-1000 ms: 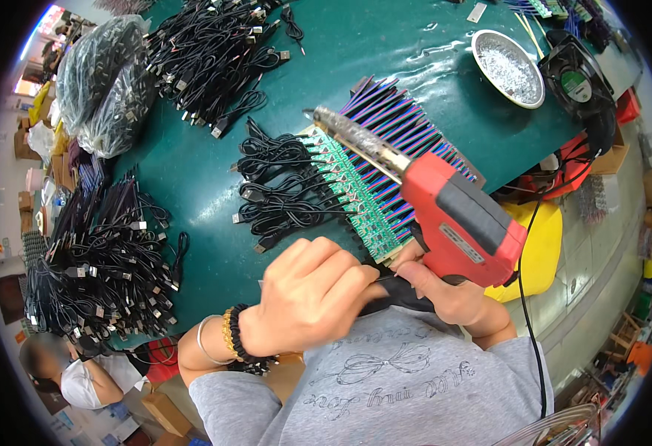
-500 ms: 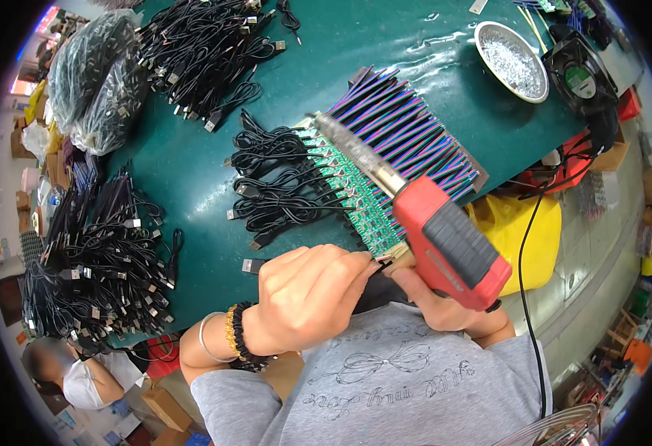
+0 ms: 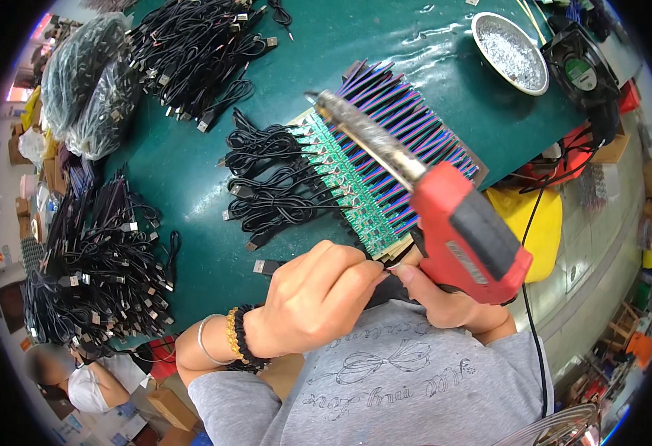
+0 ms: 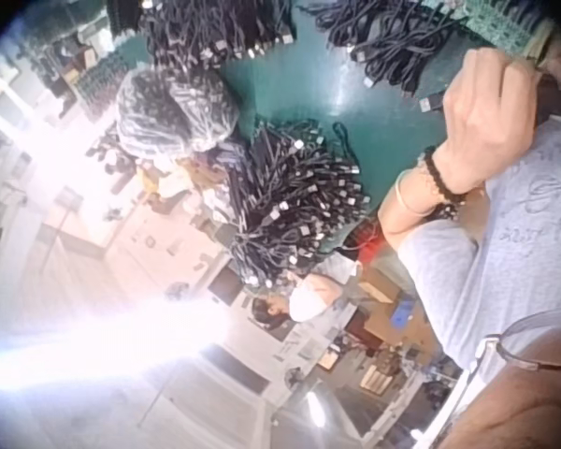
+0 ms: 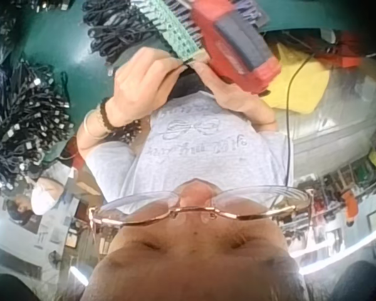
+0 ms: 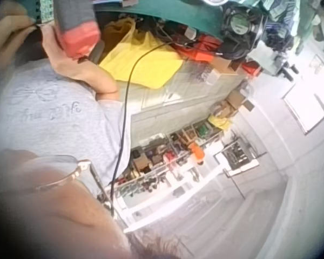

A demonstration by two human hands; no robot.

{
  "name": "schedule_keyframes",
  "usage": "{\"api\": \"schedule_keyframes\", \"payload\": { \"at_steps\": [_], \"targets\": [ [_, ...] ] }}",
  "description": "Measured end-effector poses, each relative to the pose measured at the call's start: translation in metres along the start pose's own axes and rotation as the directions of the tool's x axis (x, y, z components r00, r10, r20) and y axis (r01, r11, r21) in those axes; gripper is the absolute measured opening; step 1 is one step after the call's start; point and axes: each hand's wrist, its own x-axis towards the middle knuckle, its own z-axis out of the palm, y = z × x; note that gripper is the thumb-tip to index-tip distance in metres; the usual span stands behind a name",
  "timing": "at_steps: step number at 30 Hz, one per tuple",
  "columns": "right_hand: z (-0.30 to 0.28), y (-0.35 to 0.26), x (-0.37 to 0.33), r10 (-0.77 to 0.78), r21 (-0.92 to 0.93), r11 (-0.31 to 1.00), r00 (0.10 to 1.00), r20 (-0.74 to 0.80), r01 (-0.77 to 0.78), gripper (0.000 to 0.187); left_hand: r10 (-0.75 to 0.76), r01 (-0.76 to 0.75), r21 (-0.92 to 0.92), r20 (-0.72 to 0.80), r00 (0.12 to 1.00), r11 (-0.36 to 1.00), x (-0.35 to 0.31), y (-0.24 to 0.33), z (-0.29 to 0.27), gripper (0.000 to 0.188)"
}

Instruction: The person solders wires from USB cables onto circuit boards using a soldering iron.

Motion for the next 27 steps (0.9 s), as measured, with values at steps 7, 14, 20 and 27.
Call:
{"api": "schedule_keyframes", "payload": {
  "at_steps": [7,14,20,27],
  "targets": [
    [-0.009,0.009,-0.012,-0.119,-0.016,0.993,0.99,0.077,0.121,0.063,-0.055,0.042,0.153,0.083,0.995,0.987,0.02,-0.025,-0.018,0.014],
    [-0.037,0.031,-0.076,0.016,0.405,0.914,0.999,-0.049,0.006,0.075,-0.084,0.072,0.062,0.225,0.971,0.996,0.031,-0.057,-0.019,0.013],
    [-0.053,0.022,-0.108,0.277,0.444,0.859,0.961,0.018,-0.256,0.098,-0.154,0.137,0.083,0.272,0.95,0.987,0.03,-0.055,-0.02,0.013],
    [-0.061,0.045,-0.116,0.054,0.561,0.825,0.997,0.056,-0.076,0.013,-0.146,0.128,0.086,0.256,0.955,0.988,0.03,-0.055,-0.018,0.012]
  ]
}}
